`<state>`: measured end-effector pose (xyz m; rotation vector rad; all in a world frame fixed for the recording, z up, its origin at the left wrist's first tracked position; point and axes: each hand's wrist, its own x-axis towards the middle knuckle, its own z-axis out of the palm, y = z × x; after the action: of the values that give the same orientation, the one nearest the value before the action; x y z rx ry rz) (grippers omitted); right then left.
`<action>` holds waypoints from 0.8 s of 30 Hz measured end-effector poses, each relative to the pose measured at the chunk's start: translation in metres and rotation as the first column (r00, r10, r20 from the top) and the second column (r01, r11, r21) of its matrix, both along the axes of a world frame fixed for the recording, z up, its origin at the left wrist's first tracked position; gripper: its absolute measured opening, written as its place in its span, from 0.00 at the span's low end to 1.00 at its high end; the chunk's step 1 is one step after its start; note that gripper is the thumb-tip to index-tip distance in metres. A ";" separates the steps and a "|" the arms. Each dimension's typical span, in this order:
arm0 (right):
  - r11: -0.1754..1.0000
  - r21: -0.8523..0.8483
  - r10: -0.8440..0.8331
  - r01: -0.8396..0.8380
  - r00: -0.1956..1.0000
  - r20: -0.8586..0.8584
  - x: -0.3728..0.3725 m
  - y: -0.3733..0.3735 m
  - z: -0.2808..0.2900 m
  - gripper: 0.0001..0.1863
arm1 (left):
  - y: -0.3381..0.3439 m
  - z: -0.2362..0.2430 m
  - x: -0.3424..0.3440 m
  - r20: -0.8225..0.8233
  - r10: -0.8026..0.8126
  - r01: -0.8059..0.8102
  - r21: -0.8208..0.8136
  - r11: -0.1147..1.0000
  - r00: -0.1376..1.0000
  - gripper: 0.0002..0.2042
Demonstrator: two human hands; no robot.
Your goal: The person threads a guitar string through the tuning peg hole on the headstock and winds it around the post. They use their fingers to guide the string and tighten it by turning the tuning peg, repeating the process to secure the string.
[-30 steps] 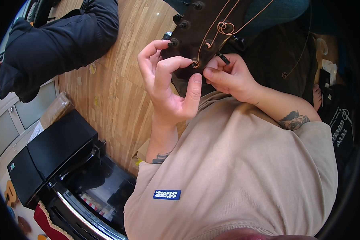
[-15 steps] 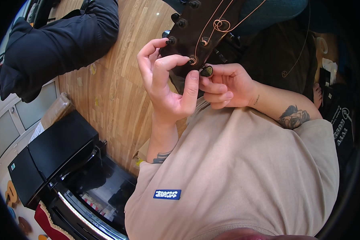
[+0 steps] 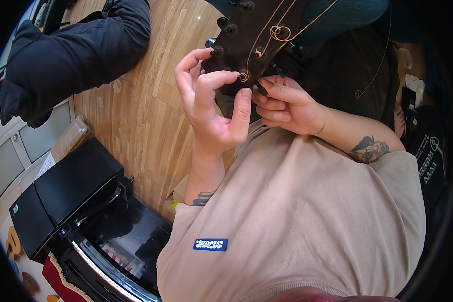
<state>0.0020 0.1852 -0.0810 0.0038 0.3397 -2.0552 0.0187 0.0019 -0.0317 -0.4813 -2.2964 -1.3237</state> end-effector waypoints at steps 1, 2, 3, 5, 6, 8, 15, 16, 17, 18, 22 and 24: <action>0.996 0.078 -0.031 0.032 0.999 -0.015 -0.001 0.002 0.004 0.14 | 0.001 0.000 0.000 0.002 0.001 -0.001 -0.003 1.000 1.000 0.12; 0.986 0.155 -0.060 0.064 0.998 -0.032 -0.002 0.003 0.008 0.13 | 0.001 0.001 0.000 0.005 0.001 -0.001 -0.006 1.000 1.000 0.12; 0.959 0.250 -0.105 0.132 0.987 -0.120 -0.003 0.003 0.012 0.12 | 0.002 0.001 0.000 0.007 0.002 -0.002 -0.009 1.000 1.000 0.12; 0.865 0.413 -0.166 0.285 0.939 -0.301 -0.005 0.000 0.019 0.13 | 0.002 0.000 0.000 0.001 0.000 0.000 -0.024 1.000 1.000 0.12; 0.802 0.418 -0.225 0.427 0.864 -0.451 -0.003 -0.003 0.016 0.13 | 0.002 -0.001 -0.001 -0.001 -0.003 0.002 -0.030 1.000 1.000 0.12; 0.642 0.347 -0.285 0.683 0.633 -0.719 0.002 -0.010 0.001 0.15 | 0.002 -0.001 -0.002 -0.009 0.002 -0.002 -0.032 0.999 1.000 0.12; 0.949 0.291 -0.054 0.122 0.971 -0.232 0.001 0.002 0.004 0.22 | 0.003 0.005 0.003 0.031 0.021 -0.021 -0.019 1.000 0.999 0.12; 0.978 0.201 -0.023 0.048 0.991 -0.128 -0.001 0.002 0.003 0.24 | 0.002 0.009 0.002 0.017 0.016 -0.015 -0.069 0.998 1.000 0.12; 0.994 0.112 0.017 -0.014 0.999 -0.028 -0.002 0.002 0.002 0.25 | 0.003 0.008 0.001 0.026 0.011 -0.010 -0.056 0.998 1.000 0.12; 0.997 0.011 0.075 -0.076 0.995 0.065 -0.003 0.002 -0.001 0.27 | 0.003 0.009 0.001 0.024 0.015 -0.013 -0.062 0.998 1.000 0.12; 0.981 -0.168 0.125 -0.097 0.979 0.163 0.000 -0.001 -0.011 0.23 | 0.000 0.006 0.003 0.057 0.020 -0.018 -0.041 0.999 0.998 0.12; 0.994 -0.085 0.080 -0.074 0.994 0.071 -0.001 -0.001 -0.012 0.21 | 0.000 0.006 0.004 0.052 0.027 -0.025 -0.041 0.999 0.998 0.12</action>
<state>0.0010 0.1844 -0.0926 0.0167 0.2058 -1.9851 0.0227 0.0021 -0.0260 -0.4339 -2.3683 -1.2940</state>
